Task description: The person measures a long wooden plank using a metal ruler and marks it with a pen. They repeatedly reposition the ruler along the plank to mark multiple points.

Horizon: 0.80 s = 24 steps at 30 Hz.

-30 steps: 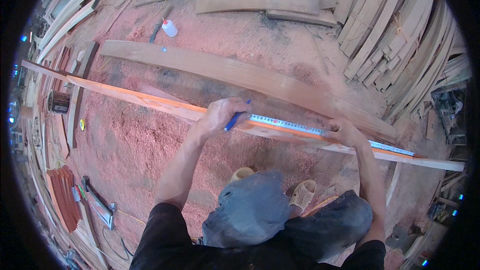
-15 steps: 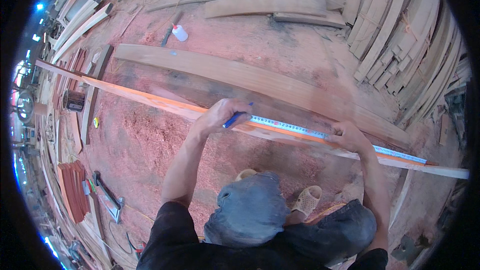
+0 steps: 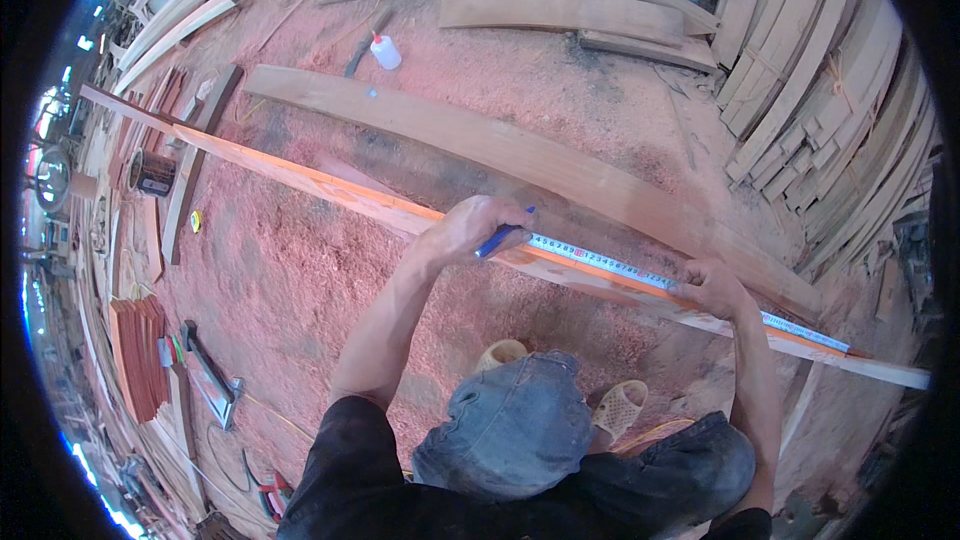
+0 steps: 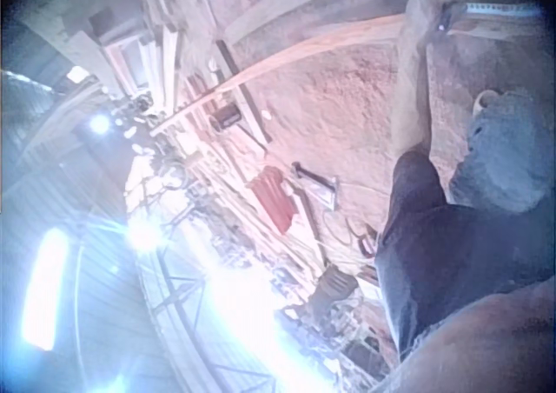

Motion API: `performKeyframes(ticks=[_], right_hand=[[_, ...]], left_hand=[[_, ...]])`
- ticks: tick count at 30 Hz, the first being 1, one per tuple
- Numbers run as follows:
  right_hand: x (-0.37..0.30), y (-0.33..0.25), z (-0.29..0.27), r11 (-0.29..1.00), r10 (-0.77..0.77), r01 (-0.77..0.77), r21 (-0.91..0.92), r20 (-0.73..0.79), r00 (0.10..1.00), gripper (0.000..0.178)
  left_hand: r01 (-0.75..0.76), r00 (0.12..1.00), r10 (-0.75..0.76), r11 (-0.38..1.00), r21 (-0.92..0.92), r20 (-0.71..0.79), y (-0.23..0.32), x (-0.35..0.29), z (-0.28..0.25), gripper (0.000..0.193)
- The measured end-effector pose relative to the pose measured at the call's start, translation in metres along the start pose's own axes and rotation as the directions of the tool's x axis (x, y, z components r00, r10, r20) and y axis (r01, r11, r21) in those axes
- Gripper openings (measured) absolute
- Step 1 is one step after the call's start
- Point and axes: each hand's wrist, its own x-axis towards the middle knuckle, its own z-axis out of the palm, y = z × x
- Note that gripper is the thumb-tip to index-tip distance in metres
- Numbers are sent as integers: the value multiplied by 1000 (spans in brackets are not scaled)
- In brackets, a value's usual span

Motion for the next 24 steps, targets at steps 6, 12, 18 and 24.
performKeyframes(ticks=[6, 12, 18, 24], right_hand=[[2, 5, -3, 986, -120, 119, -113, 2, 993, 34], [3, 10, -2, 985, -153, 153, -82, 6, 988, 33], [-1, 0, -5, 991, -112, 113, -67, 23, 993, 33], [-5, -6, -6, 994, -103, 102, 28, 45, 994, 31]], left_hand=[[44, 997, -41, 998, 39, -62, 13, 3, -4, 19], [126, 792, -311, 925, -357, -526, 66, 5, 26, 27], [-1, 961, -39, 990, -144, -272, 109, 20, 87, 24], [77, 975, -109, 983, -167, -192, 122, 35, 134, 24]])
